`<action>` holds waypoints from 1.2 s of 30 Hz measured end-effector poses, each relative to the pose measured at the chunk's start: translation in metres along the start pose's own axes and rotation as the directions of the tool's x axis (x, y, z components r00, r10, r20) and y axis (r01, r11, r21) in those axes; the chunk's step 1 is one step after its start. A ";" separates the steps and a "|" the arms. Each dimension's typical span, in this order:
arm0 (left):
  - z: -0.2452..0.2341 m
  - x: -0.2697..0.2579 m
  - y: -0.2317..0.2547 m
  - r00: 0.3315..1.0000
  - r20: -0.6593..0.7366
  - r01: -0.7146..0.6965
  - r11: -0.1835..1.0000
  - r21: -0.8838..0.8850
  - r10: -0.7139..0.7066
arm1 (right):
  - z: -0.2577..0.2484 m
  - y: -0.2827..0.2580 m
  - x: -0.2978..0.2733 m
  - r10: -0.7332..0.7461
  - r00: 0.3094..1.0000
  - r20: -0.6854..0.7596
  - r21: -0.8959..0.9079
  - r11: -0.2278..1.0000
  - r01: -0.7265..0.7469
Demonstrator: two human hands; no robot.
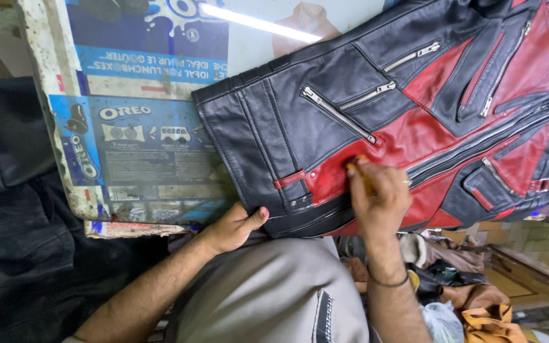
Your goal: The person uses a small sponge to wipe and clean the surface of a red and black leather jacket laid out on a workbench. They systematically rub the sponge along the seams, zippers, and panels of the jacket, focusing on the lower and upper sections.
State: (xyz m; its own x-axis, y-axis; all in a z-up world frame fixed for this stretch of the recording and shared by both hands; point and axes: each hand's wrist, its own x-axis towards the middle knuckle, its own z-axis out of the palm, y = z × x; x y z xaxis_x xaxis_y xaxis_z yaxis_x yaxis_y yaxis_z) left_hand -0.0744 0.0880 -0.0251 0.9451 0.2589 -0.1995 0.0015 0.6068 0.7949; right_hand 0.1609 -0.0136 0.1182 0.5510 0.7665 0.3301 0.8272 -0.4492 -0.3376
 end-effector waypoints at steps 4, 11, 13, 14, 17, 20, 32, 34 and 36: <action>-0.002 0.000 -0.004 1.000 0.001 -0.005 1.000 -0.004 0.005 | 0.004 0.005 0.003 0.082 0.993 -0.085 -0.129 0.987 -0.093; -0.004 -0.001 -0.004 1.000 -0.004 0.009 1.000 0.023 -0.009 | 0.016 0.009 0.000 0.083 0.993 -0.078 -0.001 0.997 -0.083; -0.003 -0.004 -0.003 1.000 0.003 0.012 1.000 0.028 -0.012 | 0.017 0.009 0.001 0.060 0.996 -0.067 0.045 0.997 -0.057; -0.003 -0.002 -0.002 1.000 0.009 0.015 1.000 0.028 -0.015 | 0.014 0.009 0.000 0.066 0.996 -0.058 0.033 0.997 -0.065; -0.002 0.000 -0.001 1.000 0.011 0.012 1.000 0.021 -0.012 | 0.006 0.010 -0.003 0.078 0.996 -0.049 0.005 0.997 -0.077; -0.002 -0.002 0.000 1.000 0.001 0.006 1.000 0.030 -0.006 | -0.003 0.006 -0.011 0.077 0.997 -0.008 0.040 0.996 -0.077; -0.002 0.001 0.005 1.000 0.021 -0.014 0.999 0.051 0.013 | -0.016 -0.020 -0.020 0.134 0.986 0.097 0.108 0.984 -0.144; -0.002 -0.001 0.003 1.000 0.020 -0.008 0.999 0.045 0.007 | -0.013 -0.015 -0.019 0.106 0.994 -0.023 0.017 0.994 -0.106; -0.002 -0.003 0.003 1.000 0.010 0.006 0.999 0.045 -0.007 | -0.010 -0.011 -0.018 0.055 0.997 0.056 0.113 0.992 -0.061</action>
State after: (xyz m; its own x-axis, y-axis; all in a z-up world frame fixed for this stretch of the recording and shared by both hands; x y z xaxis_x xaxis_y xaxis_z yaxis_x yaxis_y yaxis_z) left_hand -0.0780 0.0907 -0.0234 0.9483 0.2472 -0.1992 0.0223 0.5742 0.8184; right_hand 0.1430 -0.0267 0.1248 0.5886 0.7651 0.2612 0.7741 -0.4402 -0.4550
